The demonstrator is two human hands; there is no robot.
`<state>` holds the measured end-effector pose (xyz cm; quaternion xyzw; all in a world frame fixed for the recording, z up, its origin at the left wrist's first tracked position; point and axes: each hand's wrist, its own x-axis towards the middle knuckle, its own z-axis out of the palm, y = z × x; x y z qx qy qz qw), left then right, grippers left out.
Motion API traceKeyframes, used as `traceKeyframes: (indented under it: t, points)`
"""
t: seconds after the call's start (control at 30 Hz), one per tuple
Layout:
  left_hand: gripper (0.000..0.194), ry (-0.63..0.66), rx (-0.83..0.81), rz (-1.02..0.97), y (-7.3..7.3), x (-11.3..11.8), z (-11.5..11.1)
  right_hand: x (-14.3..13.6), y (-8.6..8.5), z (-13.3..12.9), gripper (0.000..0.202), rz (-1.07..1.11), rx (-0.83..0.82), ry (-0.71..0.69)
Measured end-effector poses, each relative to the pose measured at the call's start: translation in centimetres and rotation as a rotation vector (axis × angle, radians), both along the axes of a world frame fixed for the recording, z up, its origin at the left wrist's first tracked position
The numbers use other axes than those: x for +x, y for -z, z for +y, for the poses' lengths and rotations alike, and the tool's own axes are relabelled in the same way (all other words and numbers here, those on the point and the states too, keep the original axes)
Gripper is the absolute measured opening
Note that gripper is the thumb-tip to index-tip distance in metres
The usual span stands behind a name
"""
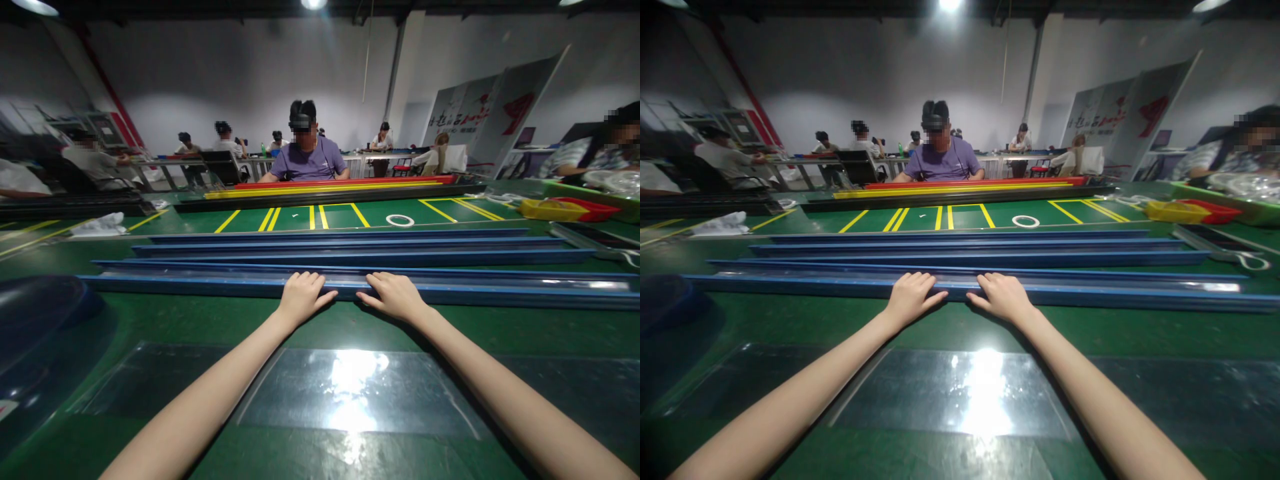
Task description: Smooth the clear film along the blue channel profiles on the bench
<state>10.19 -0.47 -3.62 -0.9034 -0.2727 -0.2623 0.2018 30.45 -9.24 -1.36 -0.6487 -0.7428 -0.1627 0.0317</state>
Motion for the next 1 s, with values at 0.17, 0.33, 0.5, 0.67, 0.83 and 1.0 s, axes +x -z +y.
traceKeyframes:
  t: [0.17,0.33,0.5,0.67,0.83,1.0]
  points:
    - [0.04,0.005,-0.005,-0.008,0.1,0.0,0.1,-0.1,-0.8,0.1,0.037,0.092,-0.021,-0.031]
    - [0.039,0.012,-0.013,-0.018,0.1,0.0,0.1,-0.2,-1.2,0.1,0.021,0.298,-0.025,-0.18]
    - [0.036,0.023,-0.025,-0.03,0.0,0.0,0.0,-0.5,-0.9,0.1,0.011,0.415,-0.027,-0.242]
    - [0.031,0.059,-0.05,-0.049,-0.2,-0.1,-0.1,-0.7,-1.0,0.1,0.012,0.369,-0.054,-0.21]
    - [0.029,0.089,-0.034,-0.077,-0.3,-0.2,-0.2,-1.0,-1.7,0.1,0.012,0.209,-0.099,-0.146]
    - [0.029,0.117,-0.01,-0.097,-0.3,-0.2,-0.2,0.0,-2.6,-0.1,0.012,0.101,-0.169,-0.104]
